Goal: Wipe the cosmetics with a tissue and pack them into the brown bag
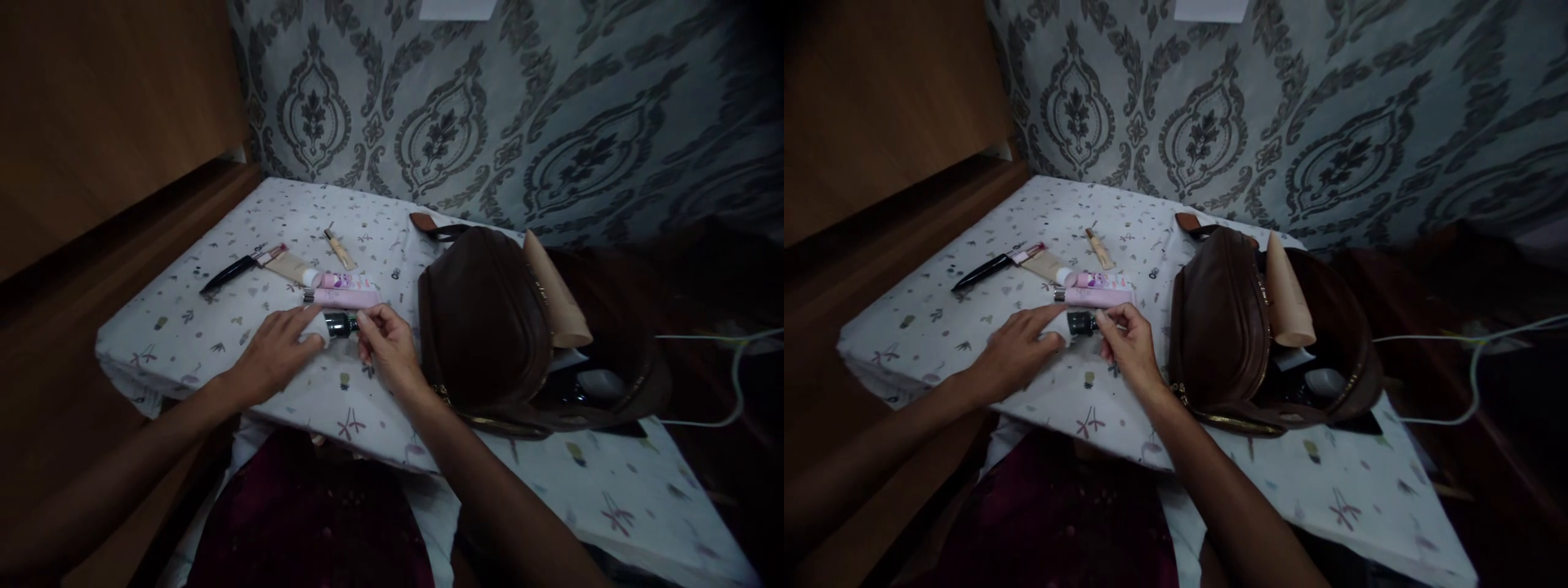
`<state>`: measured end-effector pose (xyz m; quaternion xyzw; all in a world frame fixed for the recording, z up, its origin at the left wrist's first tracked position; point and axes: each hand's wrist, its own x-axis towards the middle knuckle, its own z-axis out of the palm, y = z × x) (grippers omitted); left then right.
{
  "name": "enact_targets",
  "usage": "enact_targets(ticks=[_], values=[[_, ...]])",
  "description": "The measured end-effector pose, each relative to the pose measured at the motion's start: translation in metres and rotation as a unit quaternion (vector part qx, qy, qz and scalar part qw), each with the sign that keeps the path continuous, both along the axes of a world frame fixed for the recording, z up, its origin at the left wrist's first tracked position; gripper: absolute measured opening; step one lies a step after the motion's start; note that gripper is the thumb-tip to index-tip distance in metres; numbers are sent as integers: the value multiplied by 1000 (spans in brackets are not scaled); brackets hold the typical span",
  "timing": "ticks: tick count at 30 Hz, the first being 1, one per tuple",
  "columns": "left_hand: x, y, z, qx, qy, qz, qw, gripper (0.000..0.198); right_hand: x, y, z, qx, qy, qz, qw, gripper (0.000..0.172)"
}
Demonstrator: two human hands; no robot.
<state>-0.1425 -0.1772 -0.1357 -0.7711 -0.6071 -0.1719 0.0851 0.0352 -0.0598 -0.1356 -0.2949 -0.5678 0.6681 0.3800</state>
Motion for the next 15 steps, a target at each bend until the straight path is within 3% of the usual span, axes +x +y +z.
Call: enact_targets(ticks=[3, 7, 8, 11, 15], values=[[-17, -1, -1, -12, -70, 5, 997, 16, 0, 1, -3, -6, -2, 0, 1000, 42], [-32, 3, 12, -68, -202, -57, 975, 6, 3, 1, 1, 15, 11, 14, 1000, 34], [-33, 4, 16, -99, -245, -65, 962, 2, 3, 1, 2, 12, 22, 23, 999, 34], [-30, 5, 28, -167, -384, -47, 907, 14, 3, -1, 4, -26, 62, 51, 996, 48], [-8, 6, 30, -180, -503, -27, 845, 25, -1, -5, 3, -41, 50, 80, 995, 42]])
